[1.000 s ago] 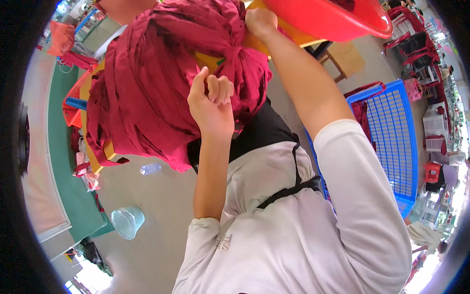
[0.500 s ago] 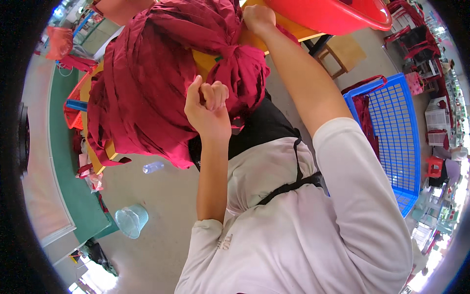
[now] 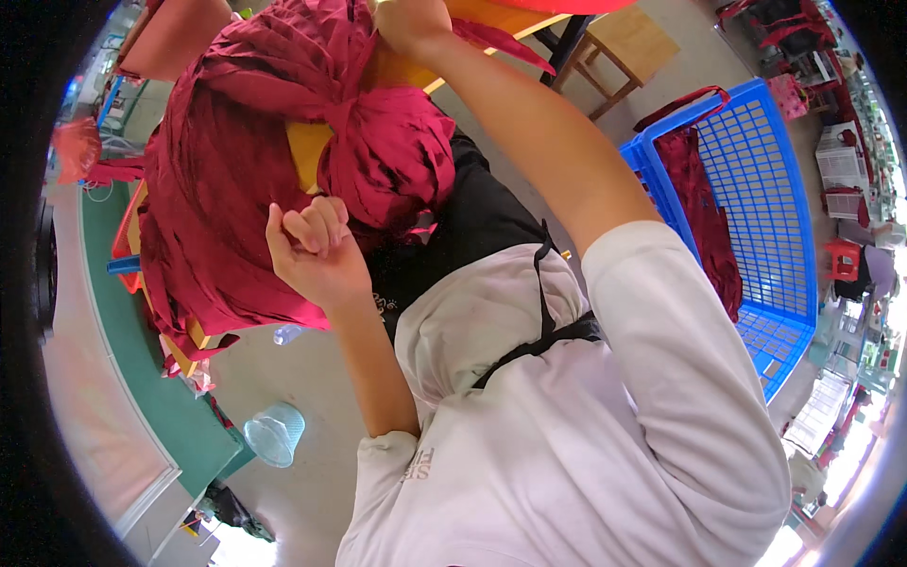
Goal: Sort and inspect red fabric strips in a garment factory.
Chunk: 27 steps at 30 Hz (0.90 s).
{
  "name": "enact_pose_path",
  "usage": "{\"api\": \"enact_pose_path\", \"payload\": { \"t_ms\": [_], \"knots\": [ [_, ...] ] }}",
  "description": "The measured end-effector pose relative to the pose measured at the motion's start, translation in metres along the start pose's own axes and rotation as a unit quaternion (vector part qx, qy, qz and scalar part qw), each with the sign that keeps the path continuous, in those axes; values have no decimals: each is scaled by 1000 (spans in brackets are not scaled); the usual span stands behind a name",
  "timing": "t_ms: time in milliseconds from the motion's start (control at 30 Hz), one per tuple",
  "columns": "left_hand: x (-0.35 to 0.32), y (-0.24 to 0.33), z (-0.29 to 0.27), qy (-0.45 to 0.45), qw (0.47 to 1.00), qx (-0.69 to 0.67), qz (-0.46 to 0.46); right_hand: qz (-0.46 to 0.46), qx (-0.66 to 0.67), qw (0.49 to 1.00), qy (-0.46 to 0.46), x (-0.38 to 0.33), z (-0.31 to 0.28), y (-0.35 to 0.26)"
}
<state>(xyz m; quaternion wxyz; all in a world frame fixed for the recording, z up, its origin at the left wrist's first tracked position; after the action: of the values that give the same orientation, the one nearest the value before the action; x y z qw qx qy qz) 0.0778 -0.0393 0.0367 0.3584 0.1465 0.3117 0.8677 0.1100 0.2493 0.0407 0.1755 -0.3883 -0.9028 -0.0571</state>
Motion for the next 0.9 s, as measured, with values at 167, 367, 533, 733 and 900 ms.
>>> {"api": "enact_pose_path", "payload": {
  "t_ms": [167, 367, 533, 733, 900],
  "knots": [
    [-1, -7, -7, 8, 999, -13, -28, 23, 41, 999, -5, -11, -6, 9],
    [2, -22, -19, 50, 998, 13, -32, 24, 77, 997, -3, -18, -2, 10],
    [11, -39, -24, 38, 998, 48, -18, 53, 96, 994, 4, -15, 2, 16],
    [16, -42, -16, 104, 992, 76, 15, 30, 110, 993, 37, -11, 6, 19],
    [17, -21, 3, 112, 968, 222, 21, 79, 342, 936, 39, -21, 8, 41]
  ]
}}
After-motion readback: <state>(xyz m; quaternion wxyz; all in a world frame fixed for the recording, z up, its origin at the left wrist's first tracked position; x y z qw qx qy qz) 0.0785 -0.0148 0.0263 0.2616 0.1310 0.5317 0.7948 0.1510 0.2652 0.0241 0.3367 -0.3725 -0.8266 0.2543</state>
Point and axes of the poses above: each hand's wrist, its own x-axis towards the middle knuckle, its own z-axis out of the palm, y = z × x, the point moved 4 cm from there along x, towards the middle knuckle, and after that the axes turned 3 degrees about y, right-handed, at the moved point
